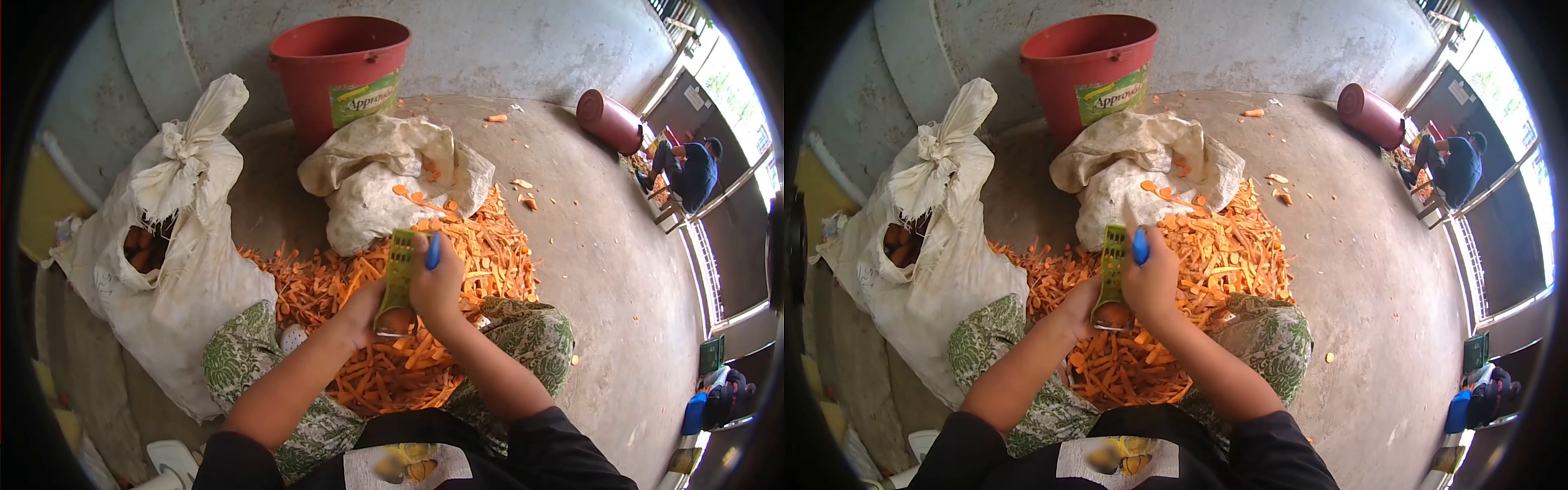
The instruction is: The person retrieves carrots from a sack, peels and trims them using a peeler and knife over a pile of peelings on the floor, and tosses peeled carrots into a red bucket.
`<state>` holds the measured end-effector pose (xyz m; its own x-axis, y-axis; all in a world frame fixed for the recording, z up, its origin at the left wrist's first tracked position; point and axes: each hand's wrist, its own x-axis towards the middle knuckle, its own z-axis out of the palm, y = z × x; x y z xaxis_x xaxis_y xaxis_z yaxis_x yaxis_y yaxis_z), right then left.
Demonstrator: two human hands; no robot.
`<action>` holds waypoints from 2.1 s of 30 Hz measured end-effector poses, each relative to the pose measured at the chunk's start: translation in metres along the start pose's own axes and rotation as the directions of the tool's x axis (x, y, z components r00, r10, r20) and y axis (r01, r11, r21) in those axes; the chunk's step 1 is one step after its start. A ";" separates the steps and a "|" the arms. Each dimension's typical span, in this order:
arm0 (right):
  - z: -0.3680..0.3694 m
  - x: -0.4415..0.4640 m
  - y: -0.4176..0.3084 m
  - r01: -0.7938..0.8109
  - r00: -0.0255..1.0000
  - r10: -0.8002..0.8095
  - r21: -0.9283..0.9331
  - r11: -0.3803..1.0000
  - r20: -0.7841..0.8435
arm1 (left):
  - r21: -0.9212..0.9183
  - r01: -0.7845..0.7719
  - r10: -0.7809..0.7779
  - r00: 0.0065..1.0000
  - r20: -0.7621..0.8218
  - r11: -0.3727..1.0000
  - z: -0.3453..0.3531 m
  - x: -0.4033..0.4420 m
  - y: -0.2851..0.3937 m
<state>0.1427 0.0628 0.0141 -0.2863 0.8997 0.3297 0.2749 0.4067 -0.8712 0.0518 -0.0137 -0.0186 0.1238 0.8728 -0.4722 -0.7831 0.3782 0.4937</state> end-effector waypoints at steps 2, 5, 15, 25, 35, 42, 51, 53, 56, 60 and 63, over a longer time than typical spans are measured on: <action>0.002 0.000 0.003 0.059 0.998 -0.053 -0.125 0.990 0.045 | 0.082 -0.021 0.023 0.999 -0.029 0.996 -0.004 0.004 -0.005; -0.005 0.032 0.023 -0.038 0.988 0.006 -0.201 0.979 -0.157 | 0.210 0.006 0.002 0.999 -0.039 0.978 0.002 -0.005 -0.006; -0.007 0.026 0.015 -0.105 0.992 0.113 0.128 0.986 -0.057 | -0.020 0.072 -0.071 0.997 0.034 0.997 -0.003 -0.002 -0.001; -0.033 0.074 0.054 -0.070 0.903 0.018 -0.107 0.992 -0.430 | 0.245 0.042 -0.052 0.998 0.036 0.969 0.010 -0.017 -0.007; -0.005 0.003 0.000 -0.057 0.998 0.056 -0.005 0.998 -0.031 | -0.086 0.052 -0.048 0.998 0.045 0.995 -0.002 0.000 -0.007; -0.035 0.080 0.071 -0.084 0.880 -0.012 -0.180 0.980 -0.475 | 0.201 0.061 -0.065 0.998 0.014 0.978 0.012 -0.015 -0.008; -0.003 0.011 0.003 -0.091 0.996 0.094 0.203 0.975 -0.005 | -0.090 0.049 -0.044 0.998 0.048 0.995 0.000 -0.002 -0.006; -0.004 -0.001 0.000 -0.122 0.992 0.120 0.095 0.988 0.027 | -0.192 0.019 -0.025 0.999 -0.027 0.981 0.008 -0.007 -0.010; 0.004 0.000 0.017 -0.094 0.996 0.094 -0.005 0.996 0.011 | -0.076 -0.020 0.019 1.000 -0.013 0.997 -0.001 -0.004 -0.017; -0.018 0.059 0.073 -0.039 0.937 -0.013 -0.141 0.989 -0.349 | 0.098 0.119 -0.117 0.993 -0.022 0.988 0.003 -0.016 -0.016; -0.048 0.085 0.074 -0.225 0.876 0.215 0.028 0.974 -0.432 | 0.068 0.013 -0.020 0.994 0.106 0.998 0.003 -0.013 -0.006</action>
<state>0.1826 0.1775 -0.0049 0.2051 0.9438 0.2590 0.3059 0.1896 -0.9330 0.0563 -0.0267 -0.0134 0.2034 0.8928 -0.4020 -0.7380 0.4096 0.5362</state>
